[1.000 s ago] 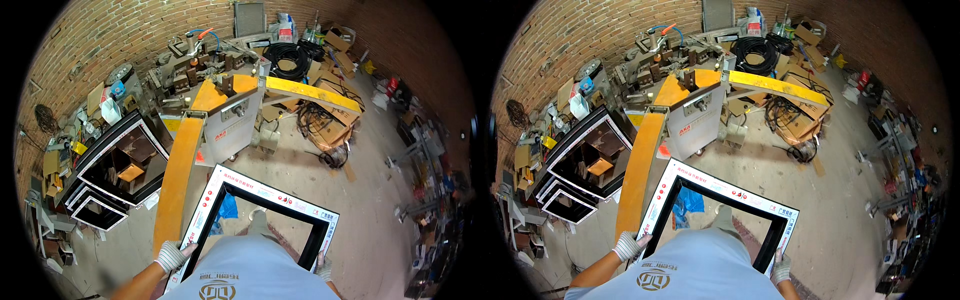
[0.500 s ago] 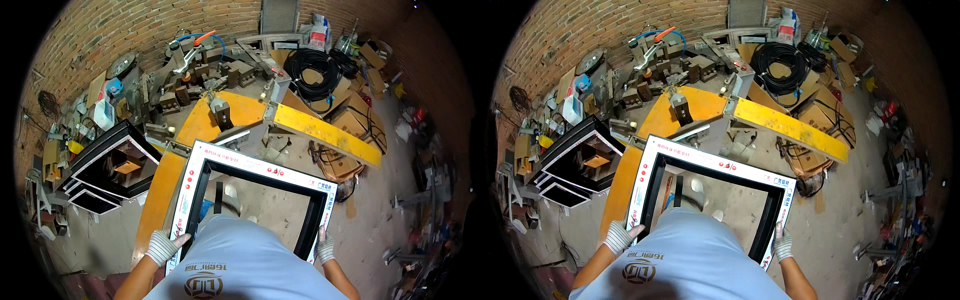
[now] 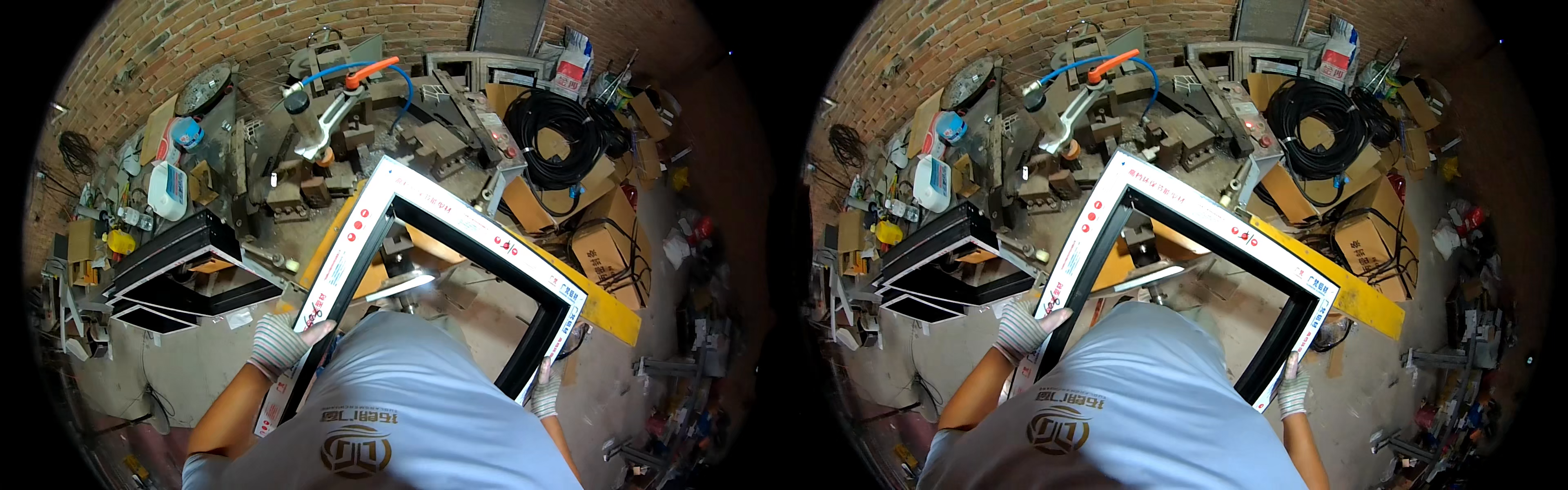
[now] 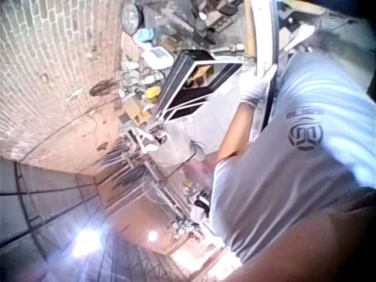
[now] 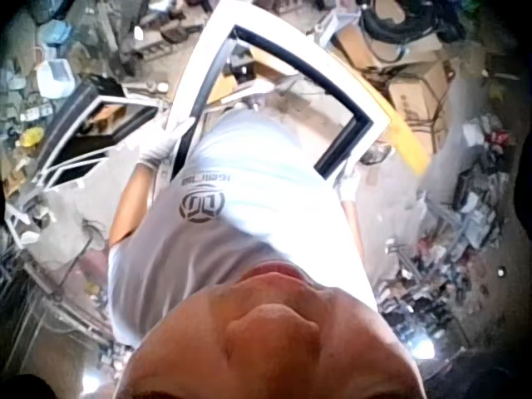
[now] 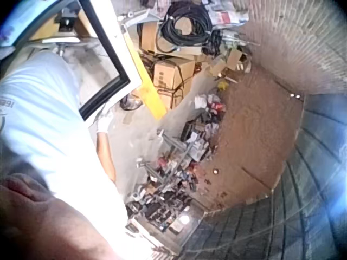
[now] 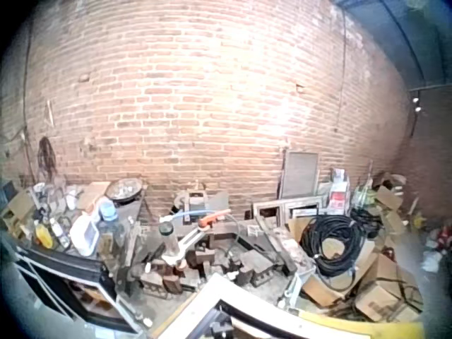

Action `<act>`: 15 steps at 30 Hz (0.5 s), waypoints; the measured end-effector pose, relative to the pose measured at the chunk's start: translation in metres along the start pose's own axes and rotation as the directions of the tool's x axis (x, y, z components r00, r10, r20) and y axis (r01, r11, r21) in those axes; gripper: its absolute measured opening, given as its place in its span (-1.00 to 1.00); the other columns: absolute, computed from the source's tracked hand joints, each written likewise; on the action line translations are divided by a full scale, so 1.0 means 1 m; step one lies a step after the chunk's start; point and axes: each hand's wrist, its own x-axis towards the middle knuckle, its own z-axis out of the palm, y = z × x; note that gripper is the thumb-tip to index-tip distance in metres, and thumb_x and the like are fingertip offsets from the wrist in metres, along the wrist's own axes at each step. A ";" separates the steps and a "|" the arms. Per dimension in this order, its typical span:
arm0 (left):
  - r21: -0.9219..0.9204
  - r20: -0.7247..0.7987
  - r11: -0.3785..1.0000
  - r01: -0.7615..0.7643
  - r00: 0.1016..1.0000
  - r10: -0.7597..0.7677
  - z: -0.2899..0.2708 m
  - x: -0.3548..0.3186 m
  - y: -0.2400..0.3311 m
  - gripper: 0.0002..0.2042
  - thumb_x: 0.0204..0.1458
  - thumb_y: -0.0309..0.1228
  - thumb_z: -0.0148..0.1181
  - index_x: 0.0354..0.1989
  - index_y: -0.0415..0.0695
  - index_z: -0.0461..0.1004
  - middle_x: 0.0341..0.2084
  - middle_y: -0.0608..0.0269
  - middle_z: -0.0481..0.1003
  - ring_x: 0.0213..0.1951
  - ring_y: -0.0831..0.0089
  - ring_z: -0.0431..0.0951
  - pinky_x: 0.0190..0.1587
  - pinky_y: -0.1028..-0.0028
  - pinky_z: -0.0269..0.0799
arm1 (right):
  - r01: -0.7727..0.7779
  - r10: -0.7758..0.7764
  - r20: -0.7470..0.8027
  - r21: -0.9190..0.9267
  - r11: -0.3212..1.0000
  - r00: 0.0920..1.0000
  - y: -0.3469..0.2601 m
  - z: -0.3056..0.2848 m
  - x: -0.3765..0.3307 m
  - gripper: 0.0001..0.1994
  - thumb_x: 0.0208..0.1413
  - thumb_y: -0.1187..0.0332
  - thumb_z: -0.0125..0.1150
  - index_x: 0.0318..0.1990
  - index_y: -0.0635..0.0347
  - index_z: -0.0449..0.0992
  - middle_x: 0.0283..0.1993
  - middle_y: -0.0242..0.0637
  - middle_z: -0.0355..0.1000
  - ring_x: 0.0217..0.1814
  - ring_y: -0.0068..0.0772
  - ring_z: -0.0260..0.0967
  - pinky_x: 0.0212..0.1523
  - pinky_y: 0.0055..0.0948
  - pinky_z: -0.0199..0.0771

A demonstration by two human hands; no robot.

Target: The person assembles a rectangular window frame by joining four aluminum extrusions on a workbench. They then move the frame to a corner mitering machine, align each corner, and operate the machine to press-fit the joints. The person repeats this for all four corners and sets the completed frame aside.

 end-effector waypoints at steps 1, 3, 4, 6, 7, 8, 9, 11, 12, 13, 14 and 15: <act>-0.226 0.023 0.974 0.009 1.000 -0.004 0.001 0.018 -0.014 -0.56 0.05 -0.29 0.49 0.04 -0.29 0.60 -0.25 0.16 0.69 -0.22 0.48 0.68 -0.12 0.47 0.59 | 0.020 -0.020 0.010 -0.015 1.000 1.000 -0.004 0.012 0.015 -0.35 0.29 -0.25 0.16 -0.16 0.34 0.56 -0.35 -0.43 0.43 -0.33 -0.59 0.28 -0.30 -0.48 0.39; -0.189 -0.025 0.980 0.065 0.997 -0.071 -0.001 0.044 0.001 -0.58 0.05 -0.35 0.48 0.05 -0.30 0.58 -0.26 0.15 0.69 -0.23 0.46 0.68 -0.13 0.48 0.59 | -0.007 0.008 0.018 -0.100 0.995 1.000 -0.014 0.025 0.035 -0.35 0.30 -0.25 0.15 -0.20 0.35 0.57 -0.39 -0.43 0.43 -0.37 -0.59 0.27 -0.36 -0.46 0.37; -0.174 -0.058 0.980 0.095 0.993 -0.106 -0.004 0.052 0.005 -0.58 0.05 -0.38 0.48 0.05 -0.31 0.57 -0.26 0.15 0.69 -0.23 0.46 0.68 -0.14 0.48 0.59 | -0.014 0.019 0.031 -0.142 0.990 0.999 -0.020 0.033 0.046 -0.35 0.30 -0.25 0.15 -0.22 0.36 0.57 -0.40 -0.42 0.42 -0.38 -0.59 0.26 -0.38 -0.44 0.35; -0.151 -0.058 0.985 0.089 0.993 -0.099 -0.004 0.080 -0.004 -0.49 0.01 -0.23 0.52 0.05 -0.32 0.57 -0.29 0.11 0.69 -0.25 0.41 0.69 -0.13 0.45 0.59 | -0.073 0.079 0.028 -0.160 0.984 0.997 -0.016 0.048 0.060 -0.39 0.28 -0.26 0.18 -0.35 0.23 0.55 -0.47 -0.53 0.34 -0.44 -0.64 0.15 -0.44 -0.49 0.20; 0.028 -0.107 0.998 0.060 0.993 -0.057 -0.005 0.090 -0.006 -0.46 -0.01 -0.18 0.53 0.05 -0.31 0.58 -0.29 0.10 0.69 -0.25 0.39 0.69 -0.13 0.44 0.59 | -0.154 0.165 0.047 -0.173 0.973 0.985 -0.026 0.056 0.062 -0.40 0.27 -0.27 0.18 -0.38 0.20 0.53 -0.50 -0.55 0.31 -0.48 -0.66 0.10 -0.49 -0.49 0.14; 0.206 -0.146 0.978 0.039 0.989 -0.008 -0.008 0.096 -0.007 -0.43 -0.02 -0.13 0.54 0.05 -0.31 0.58 -0.29 0.09 0.70 -0.25 0.37 0.70 -0.13 0.42 0.60 | -0.147 0.162 0.056 -0.212 0.966 0.985 -0.025 0.062 0.065 -0.27 0.25 -0.29 0.20 -0.26 0.45 0.57 -0.46 -0.35 0.43 -0.44 -0.57 0.25 -0.44 -0.42 0.32; 0.263 -0.136 0.964 0.033 0.991 0.003 -0.012 0.096 -0.008 -0.31 -0.11 0.07 0.52 0.07 -0.24 0.58 -0.25 0.06 0.70 -0.23 0.26 0.70 -0.09 0.35 0.59 | -0.147 0.157 0.037 -0.195 0.970 0.987 -0.028 0.071 0.065 -0.28 0.25 -0.28 0.20 -0.26 0.44 0.57 -0.44 -0.34 0.43 -0.42 -0.58 0.25 -0.42 -0.43 0.33; 0.357 -0.131 0.932 0.059 0.991 -0.013 -0.019 0.101 0.009 -0.28 -0.13 0.14 0.50 0.08 -0.19 0.59 -0.22 0.04 0.69 -0.20 0.20 0.70 -0.05 0.32 0.58 | -0.170 0.178 0.023 -0.200 0.965 0.984 -0.029 0.082 0.062 -0.30 0.25 -0.27 0.21 -0.24 0.44 0.57 -0.41 -0.35 0.44 -0.38 -0.59 0.25 -0.38 -0.43 0.35; 0.403 -0.128 0.913 0.071 0.992 -0.020 -0.022 0.105 0.011 -0.27 -0.14 0.17 0.48 0.09 -0.17 0.59 -0.21 0.04 0.69 -0.19 0.17 0.70 -0.04 0.30 0.57 | -0.187 0.200 0.037 -0.224 0.957 0.979 -0.028 0.085 0.062 -0.30 0.26 -0.26 0.21 -0.23 0.43 0.58 -0.40 -0.36 0.44 -0.37 -0.59 0.24 -0.36 -0.43 0.35; 0.300 -0.114 0.952 0.065 0.993 -0.031 -0.022 0.114 0.002 -0.24 -0.14 0.23 0.43 0.08 -0.16 0.60 -0.20 0.00 0.69 -0.15 0.13 0.69 0.01 0.29 0.56 | -0.205 0.222 0.043 -0.246 0.947 0.974 -0.029 0.086 0.060 -0.31 0.26 -0.25 0.21 -0.21 0.43 0.58 -0.38 -0.36 0.45 -0.35 -0.59 0.24 -0.35 -0.44 0.36; 0.335 -0.125 0.937 0.100 0.990 -0.061 -0.020 0.125 -0.009 -0.25 -0.13 0.22 0.42 0.09 -0.16 0.59 -0.20 -0.02 0.69 -0.14 0.12 0.70 0.00 0.29 0.56 | -0.221 0.241 0.047 -0.264 0.939 0.969 -0.031 0.090 0.064 -0.31 0.26 -0.25 0.21 -0.20 0.44 0.58 -0.37 -0.37 0.45 -0.34 -0.59 0.24 -0.33 -0.44 0.36; 0.370 -0.135 0.919 0.134 0.987 -0.090 -0.016 0.136 -0.020 -0.25 -0.12 0.22 0.42 0.09 -0.17 0.59 -0.20 -0.03 0.68 -0.13 0.11 0.70 0.00 0.28 0.57 | -0.236 0.260 0.051 -0.282 0.930 0.964 -0.032 0.094 0.069 -0.32 0.26 -0.24 0.21 -0.19 0.44 0.58 -0.36 -0.38 0.45 -0.33 -0.59 0.23 -0.32 -0.44 0.36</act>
